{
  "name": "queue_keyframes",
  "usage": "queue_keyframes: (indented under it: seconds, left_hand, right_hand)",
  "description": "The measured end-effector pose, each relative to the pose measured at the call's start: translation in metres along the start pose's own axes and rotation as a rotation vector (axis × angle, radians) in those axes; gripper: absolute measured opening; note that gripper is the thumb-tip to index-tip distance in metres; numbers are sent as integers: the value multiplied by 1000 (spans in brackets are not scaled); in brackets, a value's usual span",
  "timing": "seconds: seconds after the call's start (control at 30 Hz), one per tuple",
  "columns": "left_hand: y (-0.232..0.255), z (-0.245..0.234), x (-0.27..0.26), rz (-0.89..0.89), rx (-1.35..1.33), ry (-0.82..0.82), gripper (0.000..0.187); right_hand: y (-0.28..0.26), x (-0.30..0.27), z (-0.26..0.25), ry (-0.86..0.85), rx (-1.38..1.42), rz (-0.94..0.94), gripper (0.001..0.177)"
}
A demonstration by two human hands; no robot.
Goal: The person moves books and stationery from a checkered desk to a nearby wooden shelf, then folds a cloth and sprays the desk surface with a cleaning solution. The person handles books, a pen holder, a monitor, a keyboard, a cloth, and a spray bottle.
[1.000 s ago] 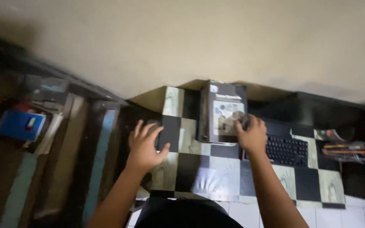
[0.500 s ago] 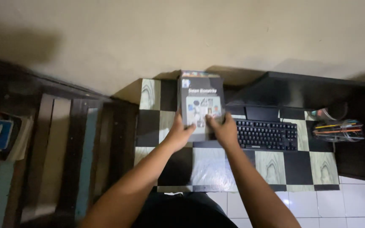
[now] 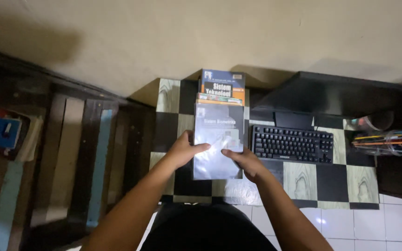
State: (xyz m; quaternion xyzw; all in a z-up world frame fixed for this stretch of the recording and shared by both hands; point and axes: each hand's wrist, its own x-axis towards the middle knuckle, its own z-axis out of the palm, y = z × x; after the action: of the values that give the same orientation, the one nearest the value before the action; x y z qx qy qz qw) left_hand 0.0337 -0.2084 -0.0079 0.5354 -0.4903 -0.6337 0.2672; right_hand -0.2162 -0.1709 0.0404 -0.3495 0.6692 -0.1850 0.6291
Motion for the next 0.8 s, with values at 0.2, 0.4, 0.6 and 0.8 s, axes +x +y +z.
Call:
queue_keyframes:
  seconds: [0.2, 0.4, 0.6, 0.8]
  left_hand:
    - [-21, -19, -75, 134, 229, 52, 88]
    - [-5, -31, -104, 189, 395, 127, 52]
    - [-7, -21, -108, 289, 339, 248, 50]
    - [-20, -12, -104, 343, 333, 295, 73]
  right_hand:
    - [43, -13, 28, -240, -66, -276, 78]
    - [46, -5, 43, -110, -371, -829, 39]
    - [44, 4, 46, -34, -436, -780, 37]
    - [41, -4, 43, -212, -170, -674, 28]
